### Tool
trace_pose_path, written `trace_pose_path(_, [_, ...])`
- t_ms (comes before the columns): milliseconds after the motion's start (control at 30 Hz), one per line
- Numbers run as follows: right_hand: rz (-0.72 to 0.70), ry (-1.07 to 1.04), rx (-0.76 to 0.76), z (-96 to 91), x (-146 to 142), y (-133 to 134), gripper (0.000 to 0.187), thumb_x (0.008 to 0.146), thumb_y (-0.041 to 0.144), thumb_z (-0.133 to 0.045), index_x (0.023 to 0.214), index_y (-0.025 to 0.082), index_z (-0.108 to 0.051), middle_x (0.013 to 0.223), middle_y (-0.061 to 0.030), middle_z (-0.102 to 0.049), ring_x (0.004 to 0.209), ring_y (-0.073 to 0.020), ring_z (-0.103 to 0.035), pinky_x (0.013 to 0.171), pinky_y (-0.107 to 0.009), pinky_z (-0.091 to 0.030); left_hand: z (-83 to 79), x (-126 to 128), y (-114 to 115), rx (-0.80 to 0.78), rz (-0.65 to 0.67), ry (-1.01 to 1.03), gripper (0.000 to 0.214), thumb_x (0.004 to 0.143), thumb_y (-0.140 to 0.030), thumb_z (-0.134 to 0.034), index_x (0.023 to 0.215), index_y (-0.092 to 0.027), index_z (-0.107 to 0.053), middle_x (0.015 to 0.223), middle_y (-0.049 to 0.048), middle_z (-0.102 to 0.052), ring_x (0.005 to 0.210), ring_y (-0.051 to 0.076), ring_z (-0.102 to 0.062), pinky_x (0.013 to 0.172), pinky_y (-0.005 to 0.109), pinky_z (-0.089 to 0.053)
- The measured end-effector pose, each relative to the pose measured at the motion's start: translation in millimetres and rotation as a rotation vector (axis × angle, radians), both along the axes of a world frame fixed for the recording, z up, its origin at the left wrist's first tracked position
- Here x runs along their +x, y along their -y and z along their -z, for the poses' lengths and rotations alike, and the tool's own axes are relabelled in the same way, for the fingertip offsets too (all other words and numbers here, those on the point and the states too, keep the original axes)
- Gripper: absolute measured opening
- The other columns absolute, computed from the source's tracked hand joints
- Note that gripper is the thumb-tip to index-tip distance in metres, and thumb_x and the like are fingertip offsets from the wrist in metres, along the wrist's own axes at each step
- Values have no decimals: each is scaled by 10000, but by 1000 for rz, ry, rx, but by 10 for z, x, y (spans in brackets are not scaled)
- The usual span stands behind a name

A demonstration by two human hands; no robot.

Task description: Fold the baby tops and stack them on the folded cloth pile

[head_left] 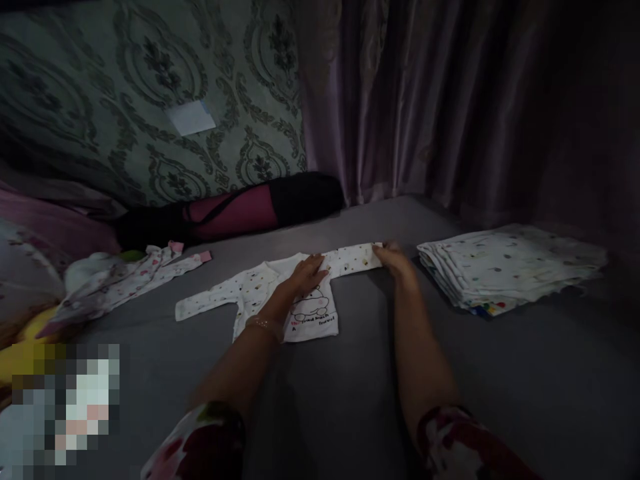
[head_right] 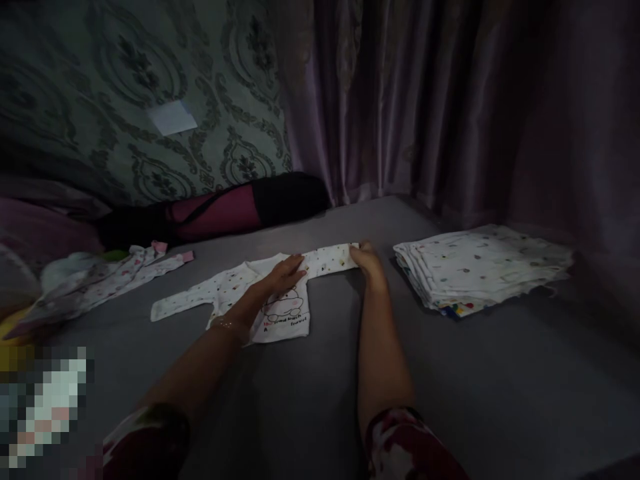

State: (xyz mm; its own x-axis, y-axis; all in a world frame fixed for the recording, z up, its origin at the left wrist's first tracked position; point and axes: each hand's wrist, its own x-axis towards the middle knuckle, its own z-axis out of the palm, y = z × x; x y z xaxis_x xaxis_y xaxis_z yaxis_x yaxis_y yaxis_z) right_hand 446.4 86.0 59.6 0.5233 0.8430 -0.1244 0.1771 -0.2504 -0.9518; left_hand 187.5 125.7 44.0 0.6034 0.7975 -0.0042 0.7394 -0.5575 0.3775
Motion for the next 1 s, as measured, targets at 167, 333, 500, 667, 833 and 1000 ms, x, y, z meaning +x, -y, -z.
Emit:
trace_pose_path(167, [36,-256,-13,-72,-43,14,74,832,122,-529,832,148,-598,549,34,-564,495,-104,-546,495,-200,-475,-1,-20,2,-81,-4,-50,690,925,-549,-353,1496,-169,-277,1589,116,-212,1478,268,-129,1189,462,-128])
trace_pose_path(333, [-3,-406,2,-260,-106,-12,137,870,111,-486,858,167,-610,607,4,-626,582,-124,-622,556,-216,-520,-31,-2,-36,-92,25,-101,771,889,-620,-380,1506,-179,-241,1600,135,-172,1480,303,-107,1171,500,-129])
trace_pose_path(500, [-117,-595,99,-525,-394,-46,155,877,91,-490,812,139,-622,660,-44,-667,607,-135,-639,564,-226,-527,-176,24,-76,-111,68,-144,813,840,-652,-458,1496,-210,-272,1592,156,-197,1458,364,-146,1132,571,-165])
trace_pose_path(667, [-181,-658,111,-583,-891,-114,139,904,129,-492,816,151,-596,665,-18,-662,613,-127,-638,572,-230,-542,-280,94,-153,-100,54,-205,704,744,-683,-575,1269,-215,-557,1514,162,-356,1382,408,-278,1073,583,-277])
trace_pose_path(833, [-205,-660,58,-487,-1164,-152,127,898,128,-506,792,165,-565,658,-2,-647,637,-131,-649,571,-226,-554,-224,45,-213,-54,88,-66,522,761,-561,-632,1111,-174,-664,1301,137,-575,1277,340,-452,1074,434,-361])
trace_pose_path(1000, [-153,-654,51,-418,-1214,-168,127,896,113,-498,796,175,-546,656,18,-626,626,-122,-640,610,-261,-580,-99,-442,15,41,-128,109,672,813,-495,-616,1365,-139,-473,1473,178,-424,1396,307,-348,1120,423,-333])
